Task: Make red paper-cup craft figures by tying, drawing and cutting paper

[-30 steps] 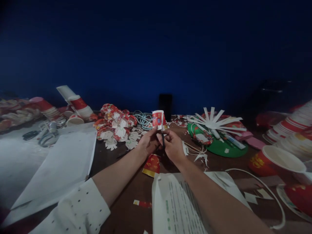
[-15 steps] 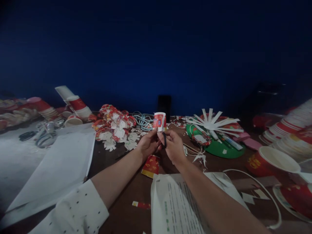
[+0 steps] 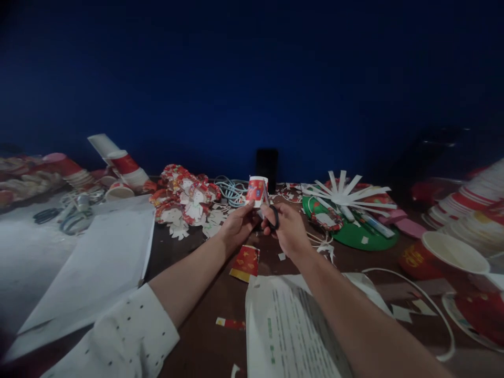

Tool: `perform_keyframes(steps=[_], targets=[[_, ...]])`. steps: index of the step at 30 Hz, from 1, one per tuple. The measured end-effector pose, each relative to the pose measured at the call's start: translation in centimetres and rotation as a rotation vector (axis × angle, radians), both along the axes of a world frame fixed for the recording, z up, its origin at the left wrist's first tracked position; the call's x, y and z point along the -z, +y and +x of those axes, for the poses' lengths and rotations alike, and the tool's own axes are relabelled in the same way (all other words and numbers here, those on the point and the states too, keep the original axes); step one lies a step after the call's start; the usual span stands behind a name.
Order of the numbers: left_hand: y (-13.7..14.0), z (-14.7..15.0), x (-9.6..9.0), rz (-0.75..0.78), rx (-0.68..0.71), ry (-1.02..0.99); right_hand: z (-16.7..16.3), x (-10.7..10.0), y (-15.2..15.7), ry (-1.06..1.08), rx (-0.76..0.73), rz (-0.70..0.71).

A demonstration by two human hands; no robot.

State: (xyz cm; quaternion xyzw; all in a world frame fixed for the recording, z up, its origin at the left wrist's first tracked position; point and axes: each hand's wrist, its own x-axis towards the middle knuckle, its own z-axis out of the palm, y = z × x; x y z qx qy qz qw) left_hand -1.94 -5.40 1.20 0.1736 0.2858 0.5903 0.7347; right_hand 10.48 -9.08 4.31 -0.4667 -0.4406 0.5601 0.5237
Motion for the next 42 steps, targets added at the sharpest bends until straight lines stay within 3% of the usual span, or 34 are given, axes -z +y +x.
perform_keyframes(steps=[15,31,38,42], targets=[[0.7,-1.0,-0.4,0.124,-0.023,0.128,0.9,-1.2,0.4,0.036,0.013,0.030],[1.6,-2.3,-0.6,-0.103,-0.188,-0.040,1.0,-1.5,0.0,-0.015,-0.040,-0.041],[2.2,-2.6,-0.2,-0.120,-0.262,-0.063,1.7,-3.0,-0.2,0.056,-0.105,-0.120],[2.0,-2.3,-0.2,-0.080,-0.215,-0.042,1.9,-3.3,0.0,0.077,-0.106,-0.146]])
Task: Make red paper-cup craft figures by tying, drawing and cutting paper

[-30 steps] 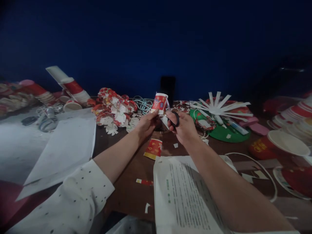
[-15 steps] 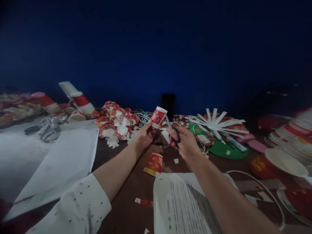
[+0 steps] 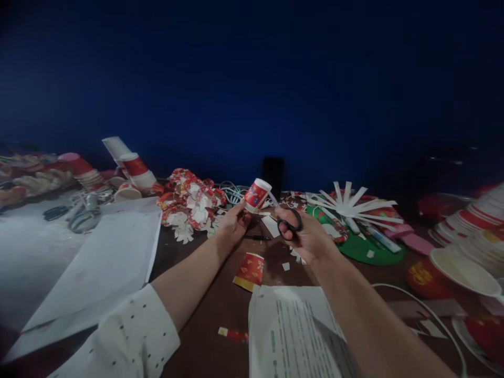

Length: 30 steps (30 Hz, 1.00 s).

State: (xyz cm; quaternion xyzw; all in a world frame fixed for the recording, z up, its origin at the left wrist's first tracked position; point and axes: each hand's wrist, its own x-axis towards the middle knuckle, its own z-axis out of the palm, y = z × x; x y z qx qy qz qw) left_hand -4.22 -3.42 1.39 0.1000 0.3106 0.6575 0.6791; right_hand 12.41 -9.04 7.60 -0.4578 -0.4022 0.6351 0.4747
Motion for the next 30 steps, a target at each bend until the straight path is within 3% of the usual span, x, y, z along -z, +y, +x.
perform_keyframes(steps=[6,15,25,30], targets=[[-0.4,0.4,-0.4,0.023,0.068,-0.011,-0.6,2.2,0.5,-0.156,-0.052,0.107],[-0.3,0.4,-1.2,-0.042,0.008,-0.087,-2.5,5.6,0.0,-0.258,-0.091,0.131],[-0.7,0.6,-1.3,-0.103,0.078,-0.186,-3.6,6.3,-0.8,-0.287,-0.106,0.268],[-1.1,1.4,-0.9,-0.112,0.108,-0.183,-3.7,6.2,-0.9,-0.252,-0.036,0.238]])
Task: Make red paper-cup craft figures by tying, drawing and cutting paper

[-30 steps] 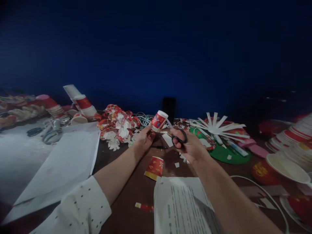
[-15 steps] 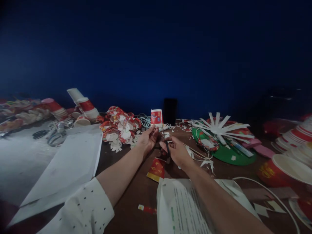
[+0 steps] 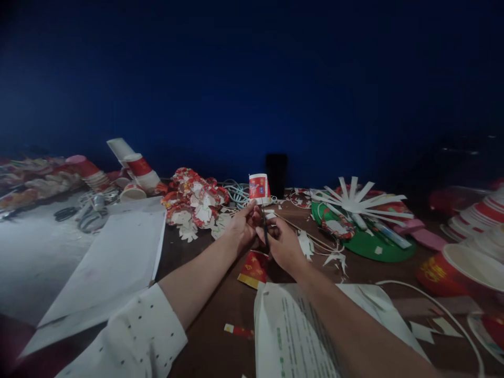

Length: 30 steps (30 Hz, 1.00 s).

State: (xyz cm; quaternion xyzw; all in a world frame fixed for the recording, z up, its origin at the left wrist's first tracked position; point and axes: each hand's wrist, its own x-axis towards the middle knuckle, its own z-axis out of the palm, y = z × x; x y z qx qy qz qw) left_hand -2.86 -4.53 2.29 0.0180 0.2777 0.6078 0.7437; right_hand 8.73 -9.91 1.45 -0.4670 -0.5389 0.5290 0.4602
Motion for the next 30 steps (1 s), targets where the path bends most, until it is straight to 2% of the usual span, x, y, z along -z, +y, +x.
perform_keyframes(steps=[7,11,17,25,30], targets=[[-0.6,0.7,0.1,-0.003,0.052,0.030,0.1,0.1,0.1,0.027,0.041,0.029],[-0.5,0.7,0.3,0.019,0.049,0.023,0.4,0.8,0.2,0.023,0.017,0.060],[-0.3,0.8,0.6,0.042,0.038,0.007,0.5,1.1,0.2,-0.014,0.000,0.109],[-0.3,0.9,0.7,0.051,0.056,-0.001,0.5,0.6,-0.2,-0.199,0.091,0.197],[-0.4,0.6,0.9,0.069,0.125,0.037,0.4,0.8,-0.2,-0.186,0.093,0.176]])
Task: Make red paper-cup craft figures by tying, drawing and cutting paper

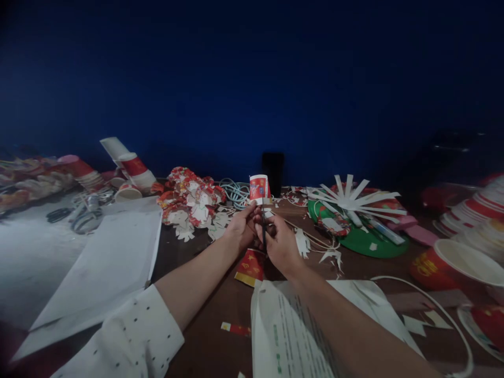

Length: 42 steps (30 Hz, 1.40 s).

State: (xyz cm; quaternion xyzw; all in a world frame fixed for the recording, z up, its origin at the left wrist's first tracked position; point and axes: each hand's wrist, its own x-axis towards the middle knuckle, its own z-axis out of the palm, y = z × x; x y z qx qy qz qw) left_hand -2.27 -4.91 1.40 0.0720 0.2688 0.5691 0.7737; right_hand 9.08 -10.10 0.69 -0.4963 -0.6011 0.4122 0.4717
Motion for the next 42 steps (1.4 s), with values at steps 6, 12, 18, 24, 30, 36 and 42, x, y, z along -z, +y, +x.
perform_keyframes(steps=[6,12,18,24,30,36,42], targets=[[-1.4,0.4,-0.8,0.038,0.170,0.205,-0.2,0.1,0.6,0.179,0.040,-0.063],[-1.7,0.8,-0.2,0.109,0.191,0.250,-0.2,-0.1,0.6,0.226,0.049,-0.053],[-1.3,0.7,0.3,0.186,0.180,0.219,0.0,-0.5,0.4,0.148,0.078,-0.030],[-1.3,1.0,0.4,0.199,0.146,0.198,0.2,-1.3,1.1,0.328,0.074,-0.091],[-0.7,1.1,1.4,0.241,0.095,0.155,0.4,-2.0,1.0,0.364,0.073,-0.110],[-0.3,0.9,1.3,0.181,0.043,0.118,0.8,-2.4,0.9,0.340,0.115,-0.139],[-0.1,-0.1,0.5,0.121,-0.025,0.047,1.2,-3.0,0.7,0.328,0.066,-0.171]])
